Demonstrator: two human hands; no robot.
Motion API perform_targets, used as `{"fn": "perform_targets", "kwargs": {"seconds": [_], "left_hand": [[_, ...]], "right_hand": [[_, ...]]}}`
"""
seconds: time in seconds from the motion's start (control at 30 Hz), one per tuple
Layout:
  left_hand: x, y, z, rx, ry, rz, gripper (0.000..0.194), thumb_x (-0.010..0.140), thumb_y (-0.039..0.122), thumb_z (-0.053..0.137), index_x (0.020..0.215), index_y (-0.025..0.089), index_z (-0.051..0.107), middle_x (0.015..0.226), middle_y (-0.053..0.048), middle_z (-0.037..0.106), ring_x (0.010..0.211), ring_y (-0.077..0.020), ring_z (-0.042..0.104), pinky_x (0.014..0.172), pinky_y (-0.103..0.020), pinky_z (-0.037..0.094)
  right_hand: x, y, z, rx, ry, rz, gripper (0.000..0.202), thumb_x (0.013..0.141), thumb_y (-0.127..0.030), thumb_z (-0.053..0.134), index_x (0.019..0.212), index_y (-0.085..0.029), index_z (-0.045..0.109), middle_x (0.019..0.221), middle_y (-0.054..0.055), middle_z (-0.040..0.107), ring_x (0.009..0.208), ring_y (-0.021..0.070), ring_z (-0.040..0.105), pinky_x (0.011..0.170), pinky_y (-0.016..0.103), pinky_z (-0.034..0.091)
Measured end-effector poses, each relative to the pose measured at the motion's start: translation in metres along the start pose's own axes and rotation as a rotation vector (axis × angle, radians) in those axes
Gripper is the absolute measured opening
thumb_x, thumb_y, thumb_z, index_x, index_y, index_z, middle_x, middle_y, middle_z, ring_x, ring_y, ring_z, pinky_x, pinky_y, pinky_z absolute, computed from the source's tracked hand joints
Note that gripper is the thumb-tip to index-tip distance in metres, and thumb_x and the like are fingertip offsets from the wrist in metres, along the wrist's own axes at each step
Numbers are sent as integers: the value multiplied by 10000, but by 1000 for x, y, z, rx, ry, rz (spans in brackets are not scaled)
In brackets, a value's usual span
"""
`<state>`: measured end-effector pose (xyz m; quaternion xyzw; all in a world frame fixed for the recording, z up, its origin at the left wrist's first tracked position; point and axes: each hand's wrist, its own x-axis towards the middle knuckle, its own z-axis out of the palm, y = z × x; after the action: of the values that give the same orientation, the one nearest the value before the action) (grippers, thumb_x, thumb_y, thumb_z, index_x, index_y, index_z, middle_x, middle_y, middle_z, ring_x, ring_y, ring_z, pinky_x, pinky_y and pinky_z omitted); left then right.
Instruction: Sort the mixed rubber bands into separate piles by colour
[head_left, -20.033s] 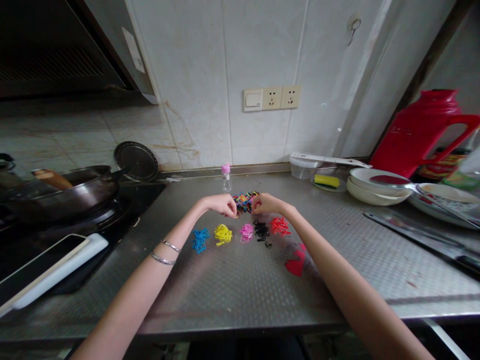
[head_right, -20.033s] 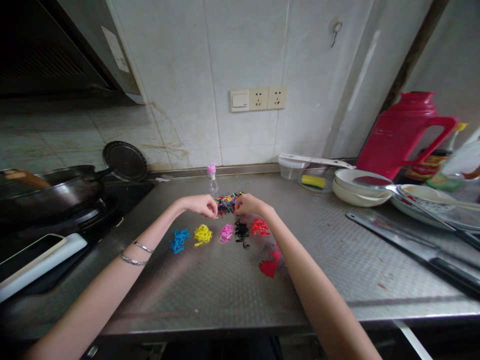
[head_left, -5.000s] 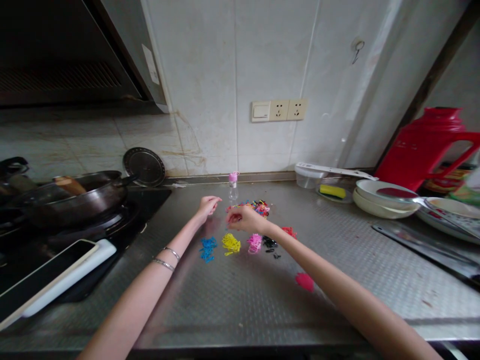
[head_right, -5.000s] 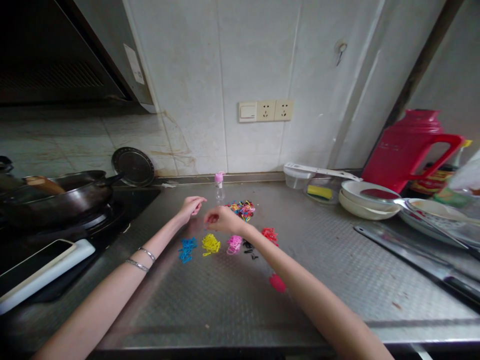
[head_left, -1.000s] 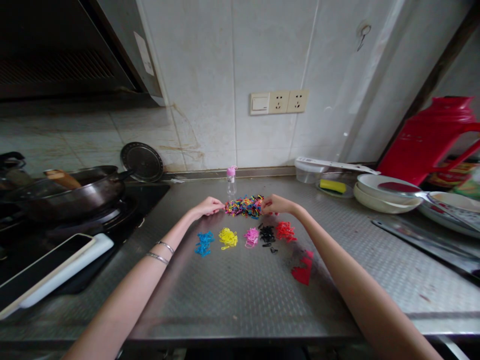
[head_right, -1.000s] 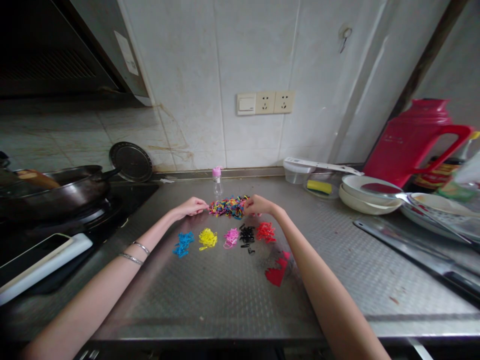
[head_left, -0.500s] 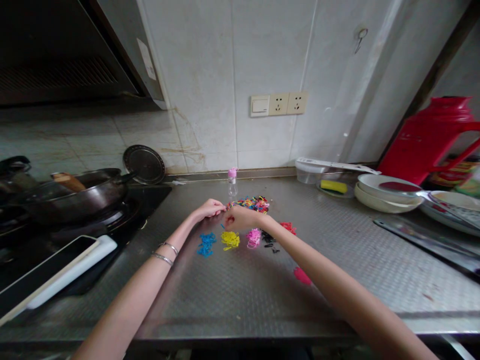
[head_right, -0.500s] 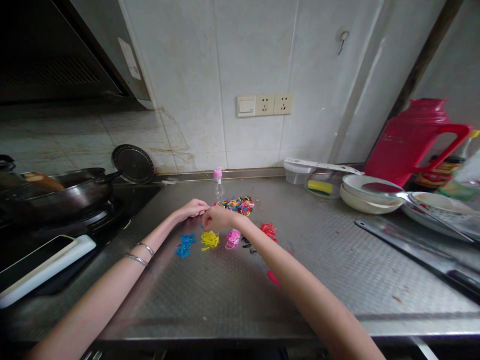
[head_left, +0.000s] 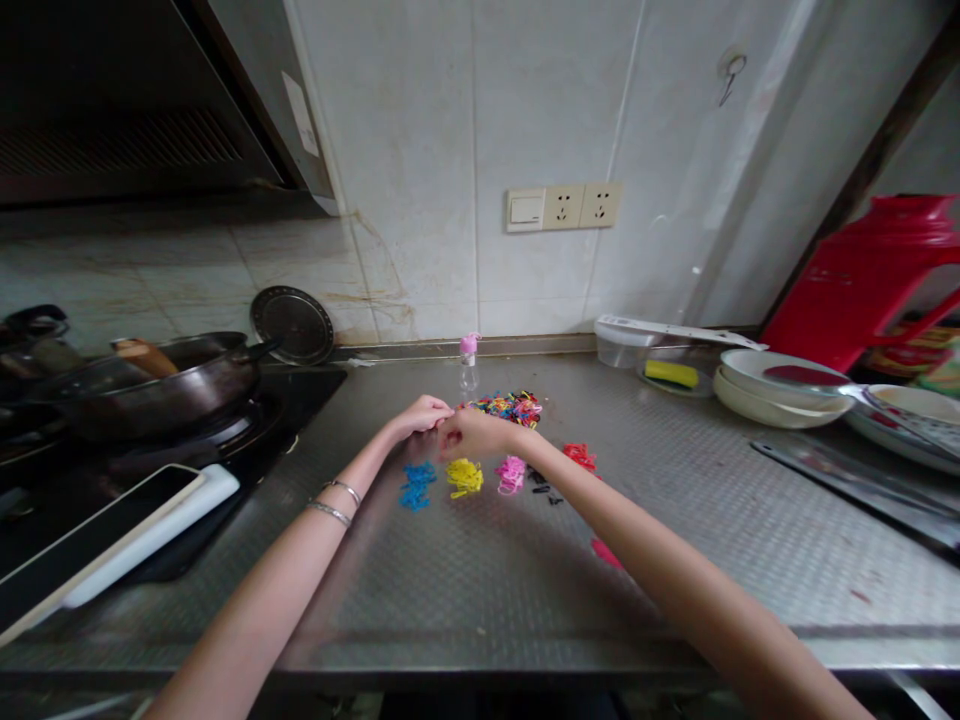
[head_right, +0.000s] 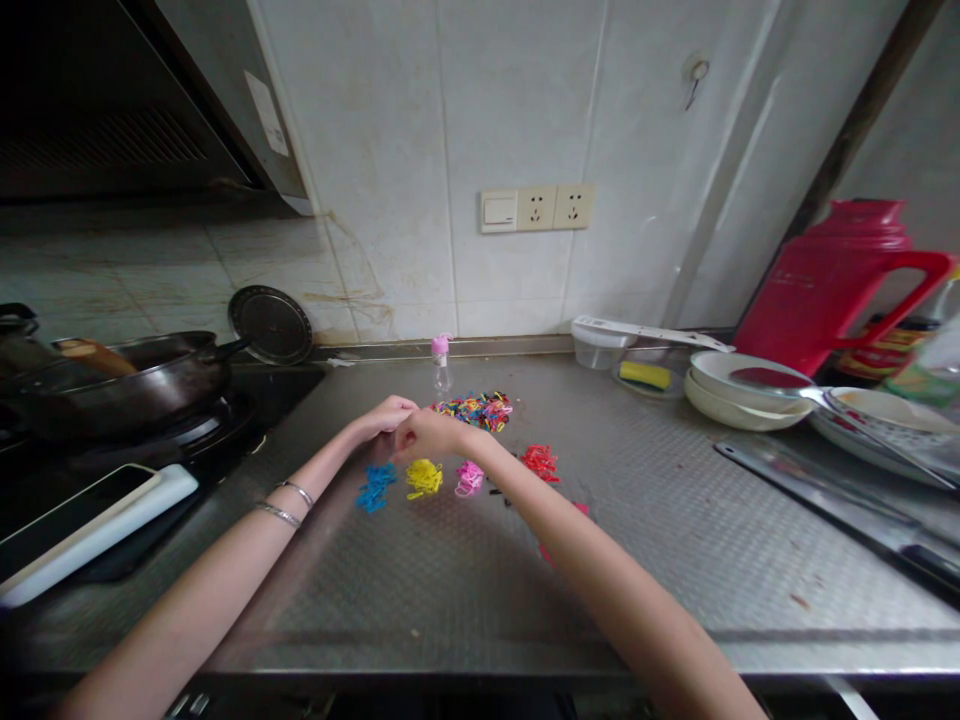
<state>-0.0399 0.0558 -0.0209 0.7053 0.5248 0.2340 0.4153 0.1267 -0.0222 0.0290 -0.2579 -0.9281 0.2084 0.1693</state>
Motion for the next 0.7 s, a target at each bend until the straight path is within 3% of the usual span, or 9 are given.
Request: {"fn": "perform_targets", "kwargs": {"seconds": [0.17,0.3,0.47,0.6,0.7], "left_hand": [[3,0,2,52,-1,-26,315,656,422,549,713,121,623,428,53,418,313,-30,266,336,-179,134],[5,1,1,75,-1,-39,347,645,452,561,715,118,626,437,50,427,315,-26,268,337,-178,144],[1,9,-1,71,-83,15,400,616,473,604,807,122,630,444,46,437,339,-36,305,351,-177,177],[1,12,-1,115,-166,81,367,572,403,656,808,124,619,458,40,479,379,-56,368,373,-178,209],[4,10,0,141,-161,129,320,563,355,658,778,123,610,471,39,496,410,-65,397,398,-178,238]], "right_hand": [[-44,44,-34,-22,176,201,228,713,-292,494,696,-121,644,554,-10,552,513,72,431,489,187,287],[-79,82,-47,-50,320,325,292,711,-359,483,656,-111,627,542,-3,544,505,80,425,477,190,278],[-105,111,-43,-55,430,436,359,726,-413,439,670,-109,623,520,-8,518,500,88,415,466,194,265],[-111,122,-37,-66,421,446,375,718,-431,431,617,-113,600,506,-17,483,486,79,383,459,193,249],[-112,127,-33,-85,440,438,363,704,-428,440,599,-116,593,510,-21,470,498,77,372,471,190,254]]}}
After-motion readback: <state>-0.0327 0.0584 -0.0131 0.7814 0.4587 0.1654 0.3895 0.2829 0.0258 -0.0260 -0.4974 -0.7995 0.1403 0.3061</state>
